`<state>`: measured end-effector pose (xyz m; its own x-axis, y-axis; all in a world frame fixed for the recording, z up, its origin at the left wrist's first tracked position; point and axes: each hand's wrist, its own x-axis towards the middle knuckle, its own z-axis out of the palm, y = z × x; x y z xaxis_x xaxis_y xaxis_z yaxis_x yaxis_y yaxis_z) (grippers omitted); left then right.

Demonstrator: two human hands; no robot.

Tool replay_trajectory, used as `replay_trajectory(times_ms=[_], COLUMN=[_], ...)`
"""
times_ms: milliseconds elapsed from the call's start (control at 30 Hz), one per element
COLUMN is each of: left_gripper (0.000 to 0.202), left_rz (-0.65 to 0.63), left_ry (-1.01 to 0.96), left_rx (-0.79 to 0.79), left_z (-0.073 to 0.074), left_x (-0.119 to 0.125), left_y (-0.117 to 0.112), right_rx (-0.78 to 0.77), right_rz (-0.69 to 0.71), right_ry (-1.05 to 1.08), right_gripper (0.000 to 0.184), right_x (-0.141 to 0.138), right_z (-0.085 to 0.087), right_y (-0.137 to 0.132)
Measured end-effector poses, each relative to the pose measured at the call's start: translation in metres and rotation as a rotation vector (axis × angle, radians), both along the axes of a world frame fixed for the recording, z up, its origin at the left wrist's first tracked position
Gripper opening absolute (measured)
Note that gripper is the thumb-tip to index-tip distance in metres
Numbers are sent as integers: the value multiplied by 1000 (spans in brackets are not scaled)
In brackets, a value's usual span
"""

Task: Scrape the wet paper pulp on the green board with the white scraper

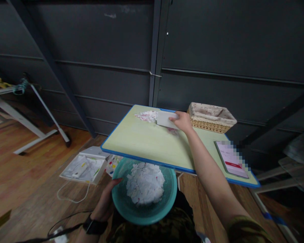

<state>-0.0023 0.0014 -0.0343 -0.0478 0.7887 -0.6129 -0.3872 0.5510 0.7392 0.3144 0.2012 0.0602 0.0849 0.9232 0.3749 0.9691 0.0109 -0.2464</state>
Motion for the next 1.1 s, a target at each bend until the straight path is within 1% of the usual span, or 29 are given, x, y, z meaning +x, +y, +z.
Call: replay_trajectory(times_ms=[133,233,367,500,667,733,867,967,1100], left_gripper=[31,27,16,17,20,22,21,24,20], left_rz=[3,10,19,-1,0,-14,-7,10,16], left_ry=[4,-1,19,-18,-15,-16,-15,-24,-26], left_rx=[8,5,-2,-8,-3,1,-16,-33,-31], left_z=[2,3,2,1,0,0,2,3,0], left_x=[1,2,1,0,-1,-1,0,0,0], left_y=[0,0,0,0,0,-1,0,1,1], right_rx=[-17,-7,17,-20,-54,-60,-68,-62,-45], right_rz=[-7,7,-16,4,-73,-78,-48,-24,108], right_ry=[-19,7,15,-50,-146,-178,-226,-221,-117], right_gripper=[30,32,34,30,32,32,30,30,28], right_x=[-2,-2,-1,-3,-2,0,3,5,10], right_z=[1,0,0,-1,3,7,16,20,23], right_y=[-1,-1,0,-1,-4,-6,-12,-15,-16])
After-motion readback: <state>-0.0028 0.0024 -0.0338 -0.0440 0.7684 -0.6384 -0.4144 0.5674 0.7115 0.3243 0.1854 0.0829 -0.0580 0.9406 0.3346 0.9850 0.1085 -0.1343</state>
